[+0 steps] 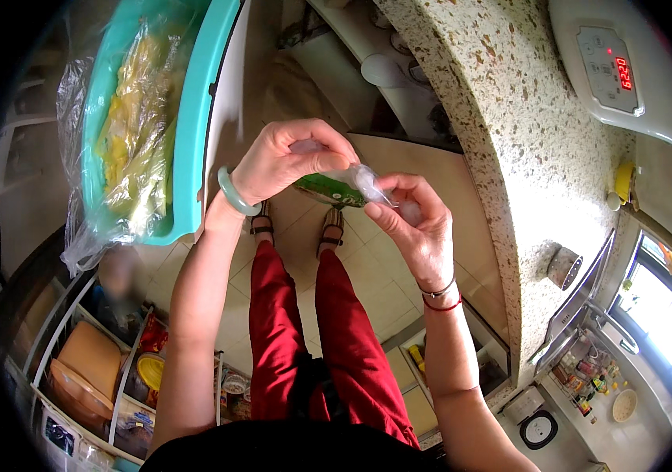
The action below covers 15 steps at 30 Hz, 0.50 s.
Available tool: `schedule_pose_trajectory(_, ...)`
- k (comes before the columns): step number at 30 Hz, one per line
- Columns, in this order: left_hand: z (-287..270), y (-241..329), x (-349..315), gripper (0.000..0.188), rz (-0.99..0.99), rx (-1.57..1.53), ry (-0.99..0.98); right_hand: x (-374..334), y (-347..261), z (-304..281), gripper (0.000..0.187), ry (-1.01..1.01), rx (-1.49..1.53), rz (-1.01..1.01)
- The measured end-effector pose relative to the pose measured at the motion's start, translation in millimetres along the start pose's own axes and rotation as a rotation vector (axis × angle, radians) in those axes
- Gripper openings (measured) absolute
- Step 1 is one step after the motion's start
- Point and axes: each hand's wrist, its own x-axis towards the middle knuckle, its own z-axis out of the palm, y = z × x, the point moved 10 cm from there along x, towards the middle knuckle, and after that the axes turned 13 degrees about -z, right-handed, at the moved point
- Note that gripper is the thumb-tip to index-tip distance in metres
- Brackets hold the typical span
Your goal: The person wipes the kitchen countertop and sink area with a cloth, then picks up a white bowl and a patterned bowl from the sink to place them in a drawer. They also handle a small metal strainer and a plastic bag containing yellow food items, placing them on the counter. Finally, the person walks to a balcony area and removes a plaid shirt from a washing machine.
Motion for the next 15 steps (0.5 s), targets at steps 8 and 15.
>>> schedule_pose_trajectory(8, 7.4, 0.0, 2.8, 0.008, -0.039, -0.015, -0.053, 3.8, 1.7, 3.3, 0.026, -0.189, -0.250, 0.069)
schedule_pose_trajectory(15, 7.0, -5.7, 4.7, 0.010, -0.056, 0.043, -0.042, 14.2, -19.5, 23.8, 0.024, -0.373, -0.920, -0.102)
